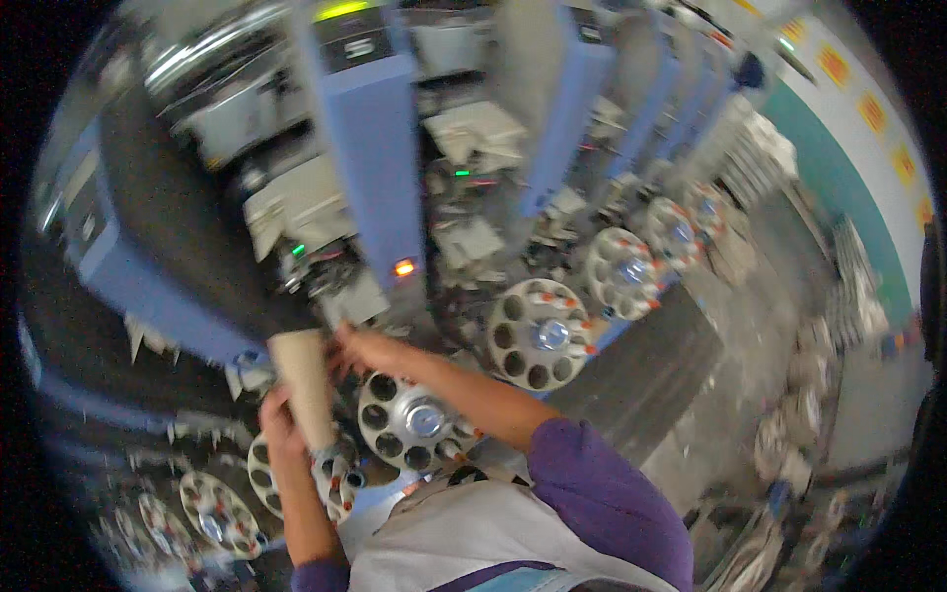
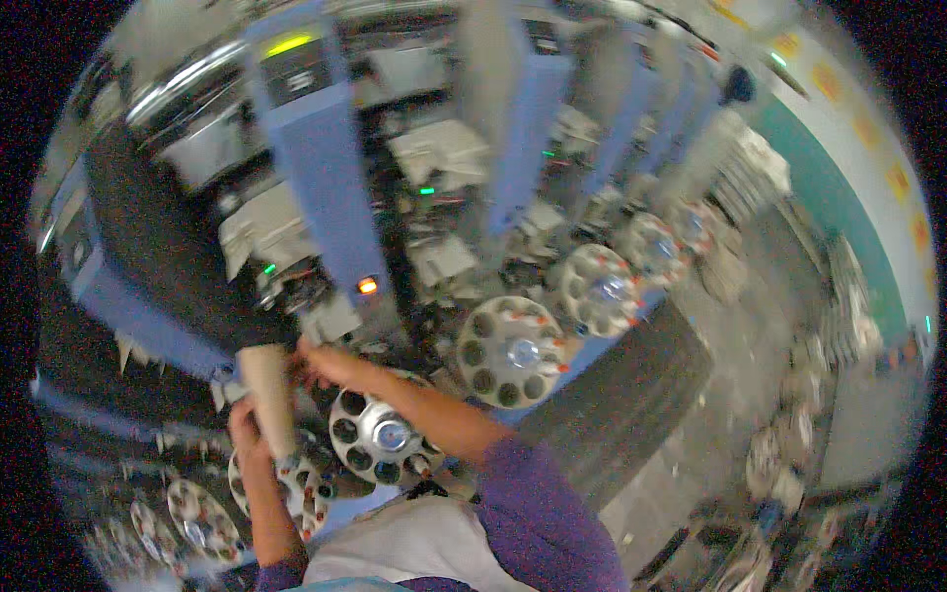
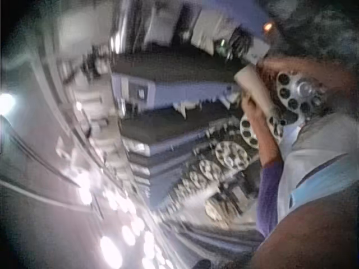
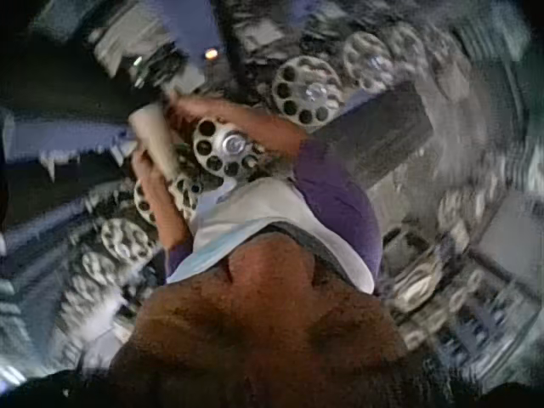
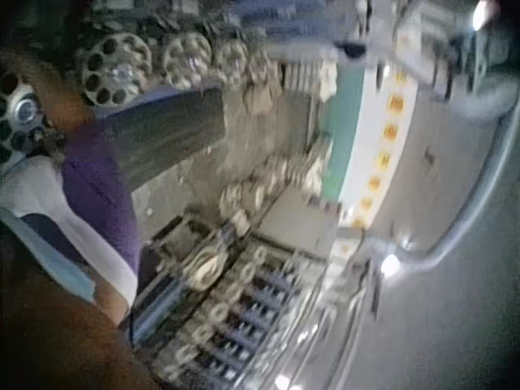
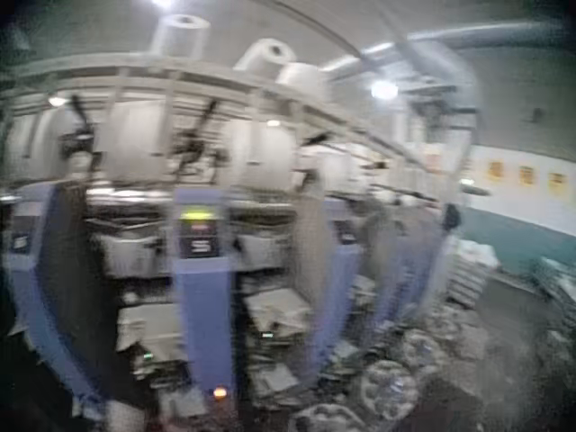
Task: The person walks along a factory aisle and loads white thread spools from a large sack into the slots of spinning machines. They repeatedly pick up spools and place them into the machine holders.
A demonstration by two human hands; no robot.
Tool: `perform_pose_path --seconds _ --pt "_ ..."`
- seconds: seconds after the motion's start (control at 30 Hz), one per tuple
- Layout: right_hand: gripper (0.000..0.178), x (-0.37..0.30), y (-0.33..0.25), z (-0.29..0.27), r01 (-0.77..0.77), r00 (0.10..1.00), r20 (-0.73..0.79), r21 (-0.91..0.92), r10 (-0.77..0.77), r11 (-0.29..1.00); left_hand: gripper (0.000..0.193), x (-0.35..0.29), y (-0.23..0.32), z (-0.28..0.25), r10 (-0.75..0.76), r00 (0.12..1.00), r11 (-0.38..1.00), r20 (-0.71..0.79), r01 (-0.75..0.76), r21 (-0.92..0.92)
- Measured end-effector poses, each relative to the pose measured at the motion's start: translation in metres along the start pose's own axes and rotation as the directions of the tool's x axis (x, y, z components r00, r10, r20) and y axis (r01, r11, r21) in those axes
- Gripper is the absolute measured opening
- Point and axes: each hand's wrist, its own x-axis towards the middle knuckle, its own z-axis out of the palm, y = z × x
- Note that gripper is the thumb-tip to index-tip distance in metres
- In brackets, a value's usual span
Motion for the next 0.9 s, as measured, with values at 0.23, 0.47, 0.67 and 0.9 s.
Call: perform_pose_path --seconds 0.23,0.47,0.67,0.9 --pt "0.004 -0.099 -0.056 0.052 0.645 0.550 0.342 -0.754 -0.762 0.127 0.053 -0.008 0.039 0.009 0.121 0.988 0.872 0.095 -0.152 0.465" --pt "0.015 -0.099 -0.074 0.082 0.740 0.458 0.471 -0.672 -0.754 0.029 0.054 -0.014 0.001 0.006 0.265 0.964 0.547 0.004 -0.154 0.823" --pt "0.013 -0.118 -0.193 0.022 -0.158 0.859 0.039 -0.928 -0.510 -0.337 0.085 -0.038 0.039 0.042 0.602 0.796 0.410 0.065 -0.377 0.831" --pt "0.024 -0.111 -0.353 0.048 0.639 0.750 0.485 -0.354 -0.450 0.683 0.083 0.014 0.053 0.158 0.688 0.379 -0.253 0.618 -0.674 0.695"
